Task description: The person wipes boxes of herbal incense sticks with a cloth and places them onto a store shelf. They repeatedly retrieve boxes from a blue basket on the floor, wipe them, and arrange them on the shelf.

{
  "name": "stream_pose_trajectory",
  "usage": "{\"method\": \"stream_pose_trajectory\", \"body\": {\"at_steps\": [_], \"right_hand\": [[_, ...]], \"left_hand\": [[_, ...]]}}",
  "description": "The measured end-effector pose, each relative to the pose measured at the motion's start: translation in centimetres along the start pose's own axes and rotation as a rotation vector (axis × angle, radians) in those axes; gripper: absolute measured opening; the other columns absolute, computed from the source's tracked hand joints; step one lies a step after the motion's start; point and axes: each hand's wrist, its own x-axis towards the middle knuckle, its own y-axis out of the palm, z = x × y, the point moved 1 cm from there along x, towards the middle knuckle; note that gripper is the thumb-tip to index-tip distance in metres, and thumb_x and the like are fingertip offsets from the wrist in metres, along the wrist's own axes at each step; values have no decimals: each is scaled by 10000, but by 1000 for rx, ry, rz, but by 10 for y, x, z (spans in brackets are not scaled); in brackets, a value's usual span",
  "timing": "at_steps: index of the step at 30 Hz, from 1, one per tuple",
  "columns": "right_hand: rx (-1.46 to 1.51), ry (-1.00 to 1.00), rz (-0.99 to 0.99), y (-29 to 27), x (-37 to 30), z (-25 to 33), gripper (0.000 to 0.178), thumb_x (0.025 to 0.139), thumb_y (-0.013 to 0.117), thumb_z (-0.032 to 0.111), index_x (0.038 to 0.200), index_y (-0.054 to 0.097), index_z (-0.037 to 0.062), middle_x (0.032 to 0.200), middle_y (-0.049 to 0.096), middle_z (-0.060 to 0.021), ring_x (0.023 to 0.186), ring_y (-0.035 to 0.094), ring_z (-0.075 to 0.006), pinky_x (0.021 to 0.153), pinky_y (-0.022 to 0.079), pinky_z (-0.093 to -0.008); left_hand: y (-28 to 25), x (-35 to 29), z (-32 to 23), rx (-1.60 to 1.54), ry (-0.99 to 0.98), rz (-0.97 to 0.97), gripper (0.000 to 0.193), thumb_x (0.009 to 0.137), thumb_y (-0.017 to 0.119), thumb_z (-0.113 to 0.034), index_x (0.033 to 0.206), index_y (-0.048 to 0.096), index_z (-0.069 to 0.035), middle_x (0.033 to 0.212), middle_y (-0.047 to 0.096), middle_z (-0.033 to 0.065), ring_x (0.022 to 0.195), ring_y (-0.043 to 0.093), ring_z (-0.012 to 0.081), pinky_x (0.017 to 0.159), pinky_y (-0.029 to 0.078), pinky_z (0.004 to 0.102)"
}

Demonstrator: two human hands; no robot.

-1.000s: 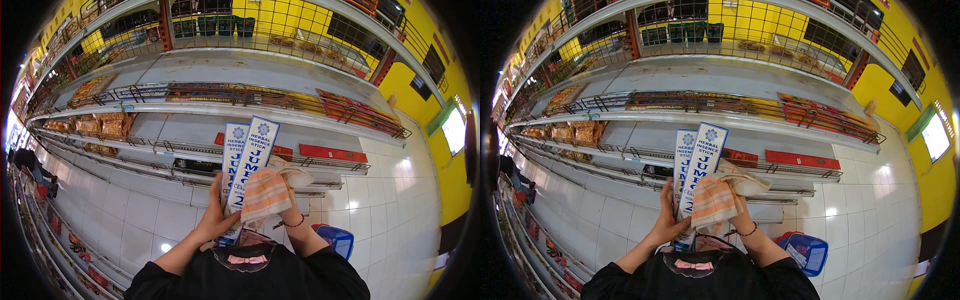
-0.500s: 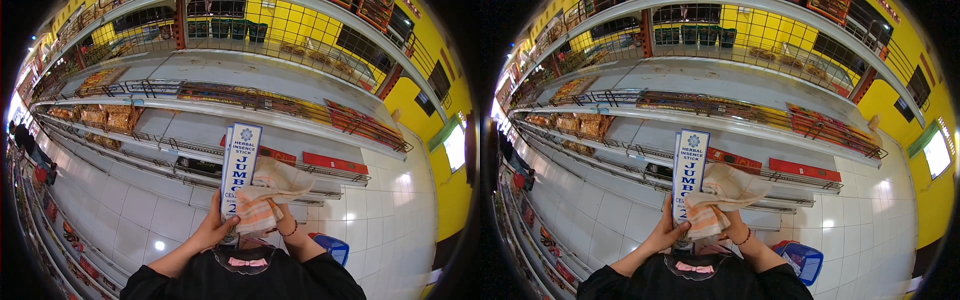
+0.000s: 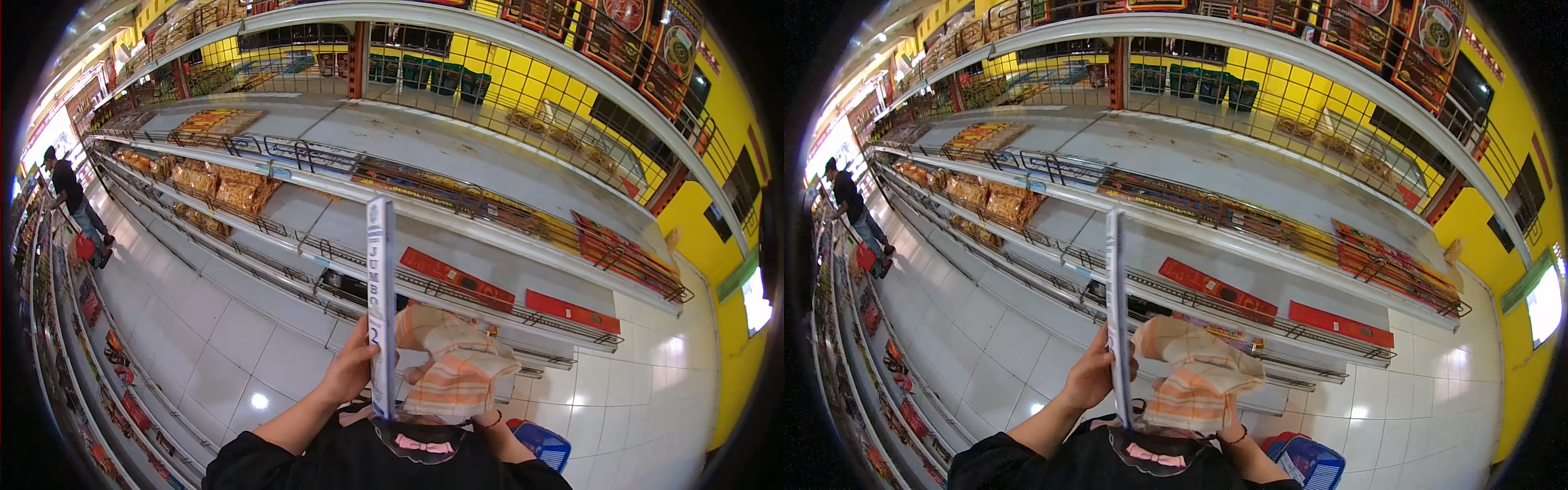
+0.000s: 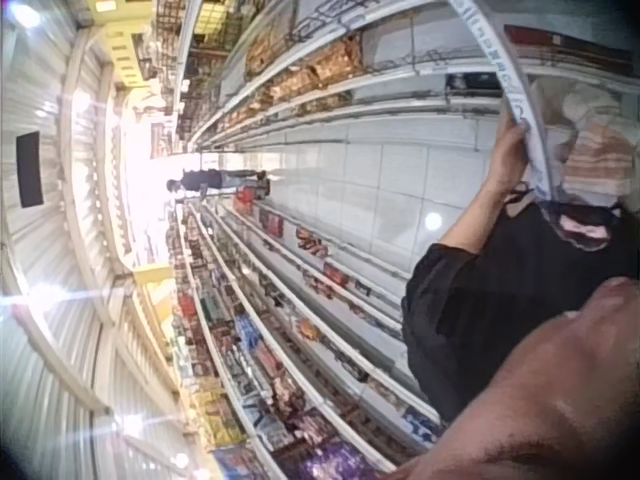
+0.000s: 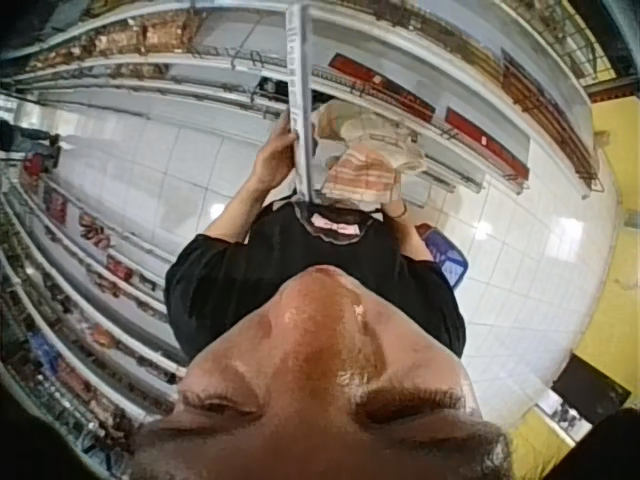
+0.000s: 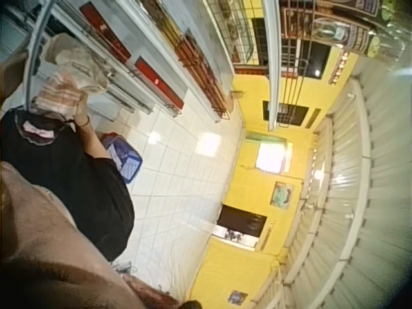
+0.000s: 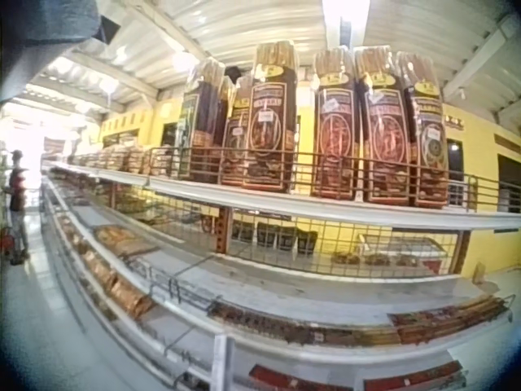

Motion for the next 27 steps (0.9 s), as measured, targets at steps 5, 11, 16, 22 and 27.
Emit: {"method": "stream_pose_trajectory", "body": {"at_steps": [5,11,16,22,27], "right_hand": [[-22,78,4,7,-12,-15,390,832,472,163,1194,396,40,1181,454,-105,1062,450,-214,902,363,-311],[-37,115,23,24,-4,-24,386,843,452,177,1200,386,44,1186,449,-103,1062,449,-211,903,364,-310],[-37,98,42,40,15,-24,383,853,436,188,1205,379,48,1189,445,-100,1061,449,-209,903,364,-309],[-40,84,73,64,39,-23,380,865,417,202,1211,369,52,1194,440,-98,1061,449,-206,904,365,-308],[-39,80,52,80,48,-24,378,875,401,214,1216,361,55,1197,436,-95,1061,449,-204,904,365,-306]], "left_hand": [[-3,3,-27,71,148,-8,878,635,674,-318,1330,190,-83,819,391,-1,625,429,99,520,338,208],[-16,15,-119,1312,410,-397,725,587,689,-193,1205,346,-30,868,470,54,788,488,177,711,404,280],[-10,29,-221,1538,476,-400,681,539,709,-188,1125,433,19,1016,530,129,931,490,192,839,364,289],[-26,77,-317,1872,573,-309,634,589,701,-255,1118,460,-2,1008,551,192,919,543,285,824,399,324],[-34,136,-364,1936,476,-159,710,561,729,-251,1155,437,7,1038,538,190,968,523,282,852,388,321]]}}
